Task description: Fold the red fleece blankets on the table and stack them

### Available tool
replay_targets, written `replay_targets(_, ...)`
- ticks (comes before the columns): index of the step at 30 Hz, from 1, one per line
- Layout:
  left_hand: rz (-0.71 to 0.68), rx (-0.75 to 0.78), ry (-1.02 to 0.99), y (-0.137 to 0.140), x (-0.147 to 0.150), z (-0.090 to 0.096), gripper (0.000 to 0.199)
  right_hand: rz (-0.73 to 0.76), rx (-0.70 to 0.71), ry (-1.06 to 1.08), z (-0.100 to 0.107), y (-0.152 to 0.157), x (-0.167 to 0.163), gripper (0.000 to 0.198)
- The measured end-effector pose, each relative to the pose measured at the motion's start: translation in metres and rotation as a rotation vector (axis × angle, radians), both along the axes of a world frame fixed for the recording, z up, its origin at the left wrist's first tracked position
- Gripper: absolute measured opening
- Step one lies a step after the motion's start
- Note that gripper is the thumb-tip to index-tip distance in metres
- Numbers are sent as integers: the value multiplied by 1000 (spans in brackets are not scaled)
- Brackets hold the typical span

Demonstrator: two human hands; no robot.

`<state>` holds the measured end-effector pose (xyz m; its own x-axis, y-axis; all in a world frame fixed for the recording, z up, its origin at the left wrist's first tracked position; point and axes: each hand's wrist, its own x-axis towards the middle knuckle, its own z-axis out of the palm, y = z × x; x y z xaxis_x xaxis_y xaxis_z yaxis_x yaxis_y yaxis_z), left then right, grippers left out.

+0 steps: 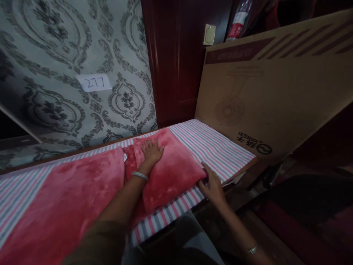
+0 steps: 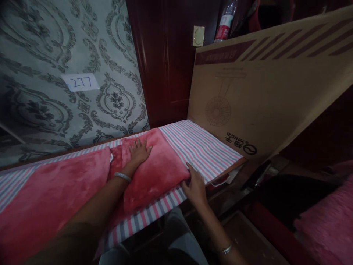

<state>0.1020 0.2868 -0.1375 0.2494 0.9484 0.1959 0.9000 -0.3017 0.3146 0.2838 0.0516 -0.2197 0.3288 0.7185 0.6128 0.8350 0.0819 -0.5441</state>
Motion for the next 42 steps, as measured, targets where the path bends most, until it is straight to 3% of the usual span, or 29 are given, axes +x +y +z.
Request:
replay_targets(6, 38, 48, 148, -10, -6, -2, 69, -42, -82, 21, 9, 16, -4, 76)
replay_targets(13, 76, 14, 230, -12, -5, 1, 72, -98, -110, 132, 0, 11, 7, 64)
replay_targets(18, 70, -112, 224, -9, -7, 15, 74, 143, -111, 203, 1, 2, 33, 53)
replay_targets(20, 83, -176, 210, -6, -2, 28, 72, 214, -102, 262, 14, 2, 51, 55)
replay_targets(22, 83, -160, 198, -5, 6, 43, 69, 187, -46, 300, 37, 12, 63, 58)
replay_targets(25, 41, -88, 187, -3, 21, 61, 65, 186, 6, 212, 86, 59, 53, 59)
replay_targets(28, 29, -28, 199, 0, 23, 62, 64, 277, -214, -14, 130, 131, 15, 65)
replay_targets(30, 52, 6, 230, 3, 15, 51, 63, 282, -406, -119, 143, 176, -12, 68)
replay_targets(32, 98, 30, 260, 6, 3, 32, 64, 290, -478, -137, 137, 206, -30, 67)
replay_targets(36, 174, 105, 268, 10, -17, -3, 66, 292, -576, -131, 93, 225, -38, 64)
replay_targets(39, 188, 108, 245, 11, -20, -12, 68, 275, -614, -142, 69, 227, -34, 65)
replay_targets(42, 209, 74, 217, 9, -18, -12, 72, 267, -648, -170, 63, 230, -32, 65)
